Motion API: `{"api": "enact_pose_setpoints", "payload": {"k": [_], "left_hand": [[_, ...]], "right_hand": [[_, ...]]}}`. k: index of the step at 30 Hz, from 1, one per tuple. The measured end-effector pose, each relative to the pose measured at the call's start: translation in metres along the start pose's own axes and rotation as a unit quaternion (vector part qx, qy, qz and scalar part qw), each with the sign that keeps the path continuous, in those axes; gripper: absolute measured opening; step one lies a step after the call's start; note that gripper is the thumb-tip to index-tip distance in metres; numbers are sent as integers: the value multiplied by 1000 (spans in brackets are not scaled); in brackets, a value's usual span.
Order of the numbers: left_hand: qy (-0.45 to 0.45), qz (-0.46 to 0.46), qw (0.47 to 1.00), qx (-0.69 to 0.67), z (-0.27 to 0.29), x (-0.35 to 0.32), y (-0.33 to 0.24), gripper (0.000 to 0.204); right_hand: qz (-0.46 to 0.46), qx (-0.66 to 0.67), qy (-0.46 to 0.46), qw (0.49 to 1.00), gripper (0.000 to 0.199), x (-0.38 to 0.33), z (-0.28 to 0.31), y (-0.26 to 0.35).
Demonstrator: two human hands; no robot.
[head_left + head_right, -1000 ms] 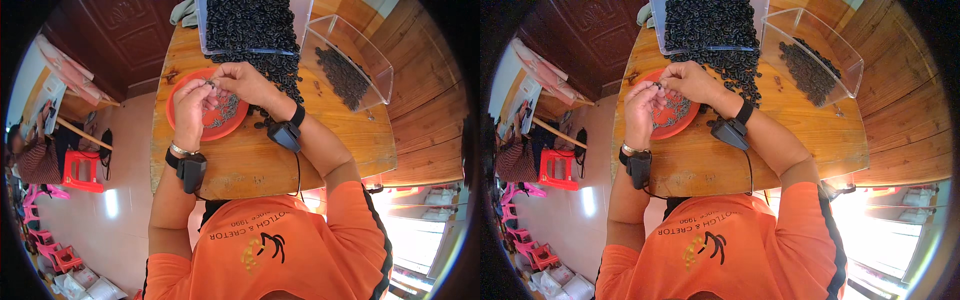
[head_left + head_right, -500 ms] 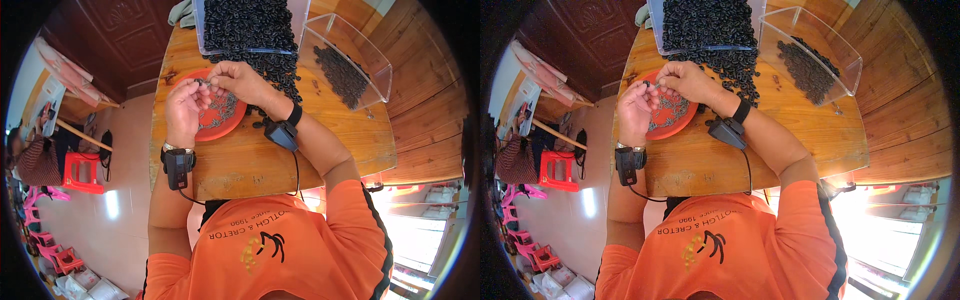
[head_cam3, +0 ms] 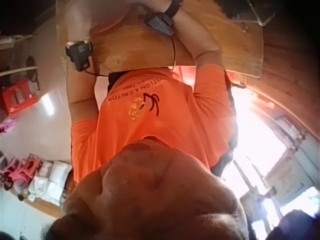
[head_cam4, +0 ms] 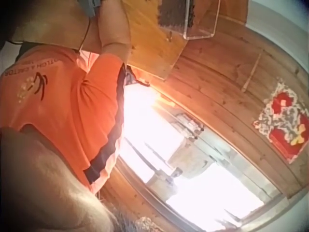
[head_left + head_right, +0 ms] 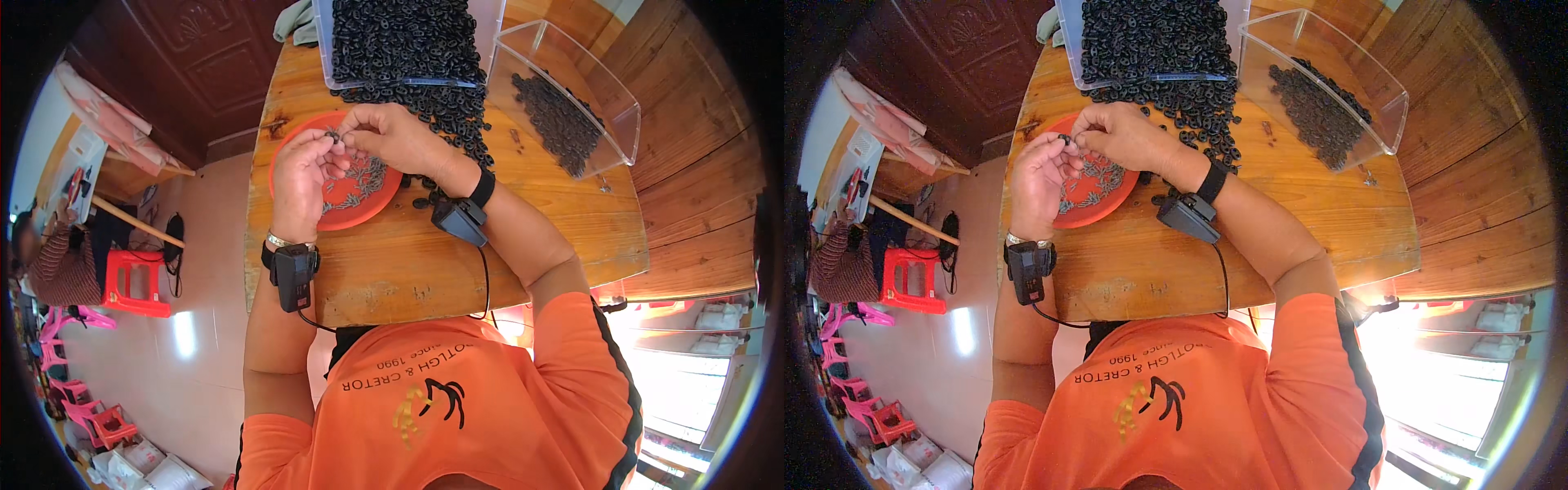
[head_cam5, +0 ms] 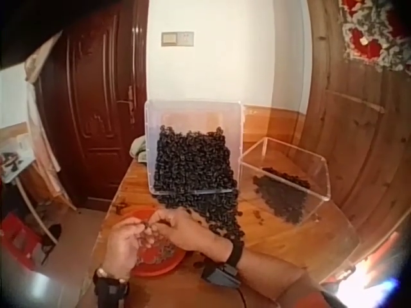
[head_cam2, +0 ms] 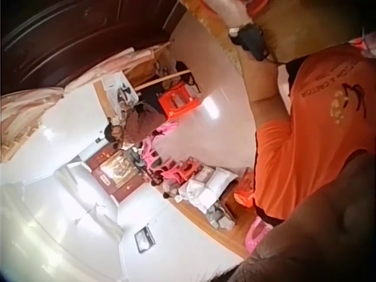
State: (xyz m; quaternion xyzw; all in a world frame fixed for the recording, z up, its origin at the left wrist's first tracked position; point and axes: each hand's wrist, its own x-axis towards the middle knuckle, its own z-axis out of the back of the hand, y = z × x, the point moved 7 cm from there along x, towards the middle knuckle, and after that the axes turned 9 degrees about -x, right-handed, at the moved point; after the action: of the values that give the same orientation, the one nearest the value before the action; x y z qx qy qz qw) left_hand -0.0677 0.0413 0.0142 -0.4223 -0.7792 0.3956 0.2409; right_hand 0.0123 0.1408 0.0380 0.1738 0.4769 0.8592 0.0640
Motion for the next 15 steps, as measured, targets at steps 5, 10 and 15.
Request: {"api": "enact_pose_setpoints", "payload": {"k": [5,10,15], "left_hand": [[-7,-12,1000,12,-2,-2,-3,15],[0,-15,1000,14,-1,0,-2,14],[7,12,1000,-17,1,2,3,13]], "right_hand": [[-2,65,7,998,9,2,-2,-3],[-5,20,-7,1000,10,1,-1,-1],[17,-59,-32,998,10,2,3,-1]]}}
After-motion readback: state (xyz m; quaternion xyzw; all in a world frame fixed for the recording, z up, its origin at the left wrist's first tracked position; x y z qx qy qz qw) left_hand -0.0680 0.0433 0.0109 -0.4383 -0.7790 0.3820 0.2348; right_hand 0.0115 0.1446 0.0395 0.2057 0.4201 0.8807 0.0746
